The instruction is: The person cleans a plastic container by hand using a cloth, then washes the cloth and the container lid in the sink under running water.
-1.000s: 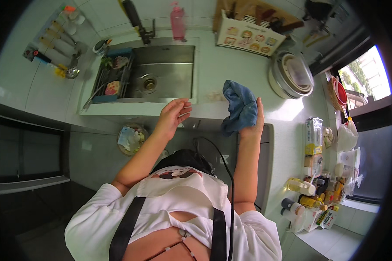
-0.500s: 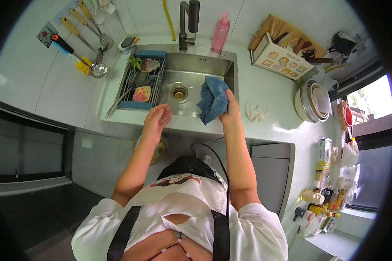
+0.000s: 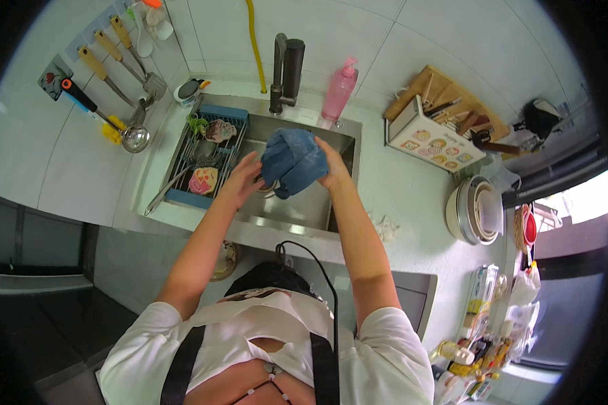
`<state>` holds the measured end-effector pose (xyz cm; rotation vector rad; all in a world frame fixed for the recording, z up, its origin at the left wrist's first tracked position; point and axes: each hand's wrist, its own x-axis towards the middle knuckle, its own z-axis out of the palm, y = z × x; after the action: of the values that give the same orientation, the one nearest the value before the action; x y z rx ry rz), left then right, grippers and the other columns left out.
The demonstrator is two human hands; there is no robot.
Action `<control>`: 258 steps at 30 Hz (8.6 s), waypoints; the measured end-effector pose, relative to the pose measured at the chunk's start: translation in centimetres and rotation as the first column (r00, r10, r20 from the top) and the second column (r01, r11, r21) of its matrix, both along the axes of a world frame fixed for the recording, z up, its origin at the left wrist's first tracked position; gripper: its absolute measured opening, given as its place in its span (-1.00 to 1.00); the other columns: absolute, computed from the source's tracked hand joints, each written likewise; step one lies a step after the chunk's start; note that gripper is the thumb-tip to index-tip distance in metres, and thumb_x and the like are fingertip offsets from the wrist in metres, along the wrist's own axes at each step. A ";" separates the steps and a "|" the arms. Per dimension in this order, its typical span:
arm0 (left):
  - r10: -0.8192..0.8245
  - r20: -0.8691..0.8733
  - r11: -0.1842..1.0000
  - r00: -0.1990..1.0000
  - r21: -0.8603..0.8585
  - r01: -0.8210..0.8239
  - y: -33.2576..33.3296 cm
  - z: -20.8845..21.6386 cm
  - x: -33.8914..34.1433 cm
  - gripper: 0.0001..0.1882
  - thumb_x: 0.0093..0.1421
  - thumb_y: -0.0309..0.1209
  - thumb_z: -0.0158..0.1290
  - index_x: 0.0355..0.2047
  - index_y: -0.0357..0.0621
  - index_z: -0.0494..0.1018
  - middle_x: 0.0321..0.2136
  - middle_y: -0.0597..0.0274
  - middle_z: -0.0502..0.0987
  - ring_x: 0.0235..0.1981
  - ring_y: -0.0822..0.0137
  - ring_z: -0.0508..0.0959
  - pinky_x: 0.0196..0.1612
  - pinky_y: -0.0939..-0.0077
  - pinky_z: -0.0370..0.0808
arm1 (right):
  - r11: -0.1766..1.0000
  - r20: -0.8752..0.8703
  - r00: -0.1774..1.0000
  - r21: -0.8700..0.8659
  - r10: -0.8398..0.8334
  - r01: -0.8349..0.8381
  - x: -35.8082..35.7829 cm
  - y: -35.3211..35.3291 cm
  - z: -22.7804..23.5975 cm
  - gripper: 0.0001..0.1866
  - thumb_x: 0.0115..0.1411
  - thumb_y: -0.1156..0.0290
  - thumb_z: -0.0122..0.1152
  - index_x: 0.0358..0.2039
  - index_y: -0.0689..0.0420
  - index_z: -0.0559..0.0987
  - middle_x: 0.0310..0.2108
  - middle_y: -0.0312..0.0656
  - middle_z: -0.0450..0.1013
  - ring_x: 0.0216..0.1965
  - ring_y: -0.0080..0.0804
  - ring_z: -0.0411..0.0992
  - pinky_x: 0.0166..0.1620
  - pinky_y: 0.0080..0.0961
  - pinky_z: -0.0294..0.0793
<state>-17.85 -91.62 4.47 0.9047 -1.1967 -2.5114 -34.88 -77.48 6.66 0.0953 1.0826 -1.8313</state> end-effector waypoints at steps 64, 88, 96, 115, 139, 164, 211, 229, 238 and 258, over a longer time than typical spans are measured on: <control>0.200 -0.064 0.810 0.978 0.572 -0.128 -4.3 -7.6 -12.6 -0.69 0.16 -0.18 -0.19 -0.21 -0.08 0.34 -0.16 0.13 0.41 -0.15 0.18 0.42 -0.08 0.15 0.35 | 0.964 -0.493 0.870 0.216 -0.031 0.156 -5.7 -8.2 -10.1 -0.68 0.11 0.25 0.07 -0.17 0.14 0.41 -0.39 -0.35 0.41 -0.38 -0.60 0.35 -0.32 -0.66 0.30; -0.090 0.207 0.917 0.974 -0.364 0.162 -4.5 -8.4 -16.2 -0.72 0.09 -0.26 -0.15 -0.36 -0.20 0.41 -0.48 0.10 0.47 -0.39 0.19 0.49 -0.30 0.39 0.38 | 0.595 -0.954 0.260 0.298 0.151 0.746 -2.9 -10.9 -8.1 -0.70 0.09 0.18 -0.02 -0.37 0.18 0.45 -0.39 0.13 0.37 -0.34 0.10 0.33 -0.30 -0.18 0.29; -0.096 0.178 0.633 0.979 -0.749 0.198 -8.7 -8.1 -11.2 -0.65 -0.02 -0.15 0.09 -0.30 -0.11 0.41 -0.39 0.16 0.35 -0.29 0.17 0.41 -0.20 0.39 0.35 | 0.657 -0.945 0.277 0.320 0.172 0.683 -4.5 -7.9 -8.8 -0.58 0.09 0.08 -0.03 -0.32 0.21 0.51 -0.35 0.11 0.41 -0.27 0.01 0.38 -0.18 -0.32 0.32; -0.035 0.055 0.981 0.998 0.193 0.024 -9.7 -6.4 -9.6 -0.73 0.04 -0.41 0.00 -0.20 -0.02 0.36 -0.33 0.27 0.47 -0.21 0.26 0.43 -0.14 0.38 0.33 | 0.931 -0.171 0.920 0.036 -0.352 0.363 -3.1 -5.3 -0.1 -0.73 0.07 0.22 0.12 -0.23 0.04 0.44 -0.38 -0.34 0.40 -0.41 -0.57 0.37 -0.45 -0.60 0.34; -0.154 -0.366 0.907 0.918 0.316 0.278 -8.3 -3.6 -12.9 -0.84 0.10 -0.43 -0.02 -0.30 -0.15 0.33 -0.37 0.22 0.45 -0.32 0.32 0.48 -0.20 0.38 0.43 | 0.877 -0.667 0.626 0.478 0.404 -0.057 0.6 -6.9 -3.9 -0.25 -0.22 0.51 0.29 0.05 0.18 0.21 0.02 -0.08 0.21 0.05 -0.32 0.16 0.08 -0.52 0.12; -0.218 0.243 0.932 0.945 -0.237 0.276 -9.2 -7.1 -11.0 -0.61 0.14 -0.14 -0.10 -0.06 -0.01 0.32 -0.20 0.28 0.40 -0.16 0.33 0.35 -0.13 0.28 0.28 | 0.974 -0.500 0.841 -0.020 -0.205 0.226 -1.3 -6.3 -3.0 -0.78 0.02 0.53 -0.02 -0.26 0.16 0.40 -0.36 -0.24 0.39 -0.27 -0.43 0.36 -0.14 -0.56 0.32; -0.091 -0.057 0.579 0.994 -0.815 0.006 -7.9 -4.1 -11.5 -0.71 0.04 -0.21 0.01 -0.42 -0.22 0.41 -0.57 0.23 0.40 -0.52 0.43 0.36 -0.41 0.55 0.28 | 0.950 -0.337 0.924 0.184 -0.180 0.252 -3.5 -7.7 -4.6 -0.59 0.16 0.22 -0.07 -0.05 0.21 0.34 -0.15 -0.14 0.33 -0.17 -0.41 0.31 -0.11 -0.52 0.29; -0.133 -0.184 0.985 0.974 0.086 0.151 -7.5 -1.4 -13.0 -0.78 0.12 -0.15 -0.04 -0.45 -0.02 0.36 -0.60 0.37 0.41 -0.61 0.45 0.41 -0.56 0.54 0.33 | 0.845 -0.725 0.491 0.533 0.483 -0.045 0.9 -6.9 -5.8 -0.53 -0.04 0.36 0.20 -0.09 0.19 0.36 -0.24 -0.07 0.41 -0.27 -0.26 0.38 -0.20 -0.42 0.35; 0.005 0.011 0.986 1.000 -0.169 -0.003 -10.9 -4.1 -13.8 -0.71 0.11 -0.14 -0.04 -0.37 -0.11 0.39 -0.49 0.29 0.44 -0.49 0.38 0.44 -0.40 0.45 0.39 | 0.768 -0.766 0.197 0.635 0.612 0.082 0.5 -6.4 -5.7 -0.67 0.09 0.15 0.01 -0.18 0.03 0.46 -0.40 0.05 0.42 -0.37 -0.05 0.40 -0.29 -0.34 0.34; -0.188 0.138 0.979 0.972 -0.059 0.197 -13.9 -5.1 -12.5 -0.32 0.06 0.16 -0.15 0.02 -0.08 0.22 -0.02 0.14 0.27 0.01 0.21 0.22 0.02 0.16 0.11 | 0.981 -0.244 0.956 0.069 -0.162 0.184 -2.3 -5.0 -2.7 -0.58 0.19 0.01 -0.16 -0.24 0.11 0.43 -0.31 -0.31 0.43 -0.36 -0.54 0.42 -0.29 -0.57 0.42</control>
<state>-30.38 -105.54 -0.61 0.9947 -1.4727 -2.5699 -37.14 -82.44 3.97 0.0255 1.3622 -1.9865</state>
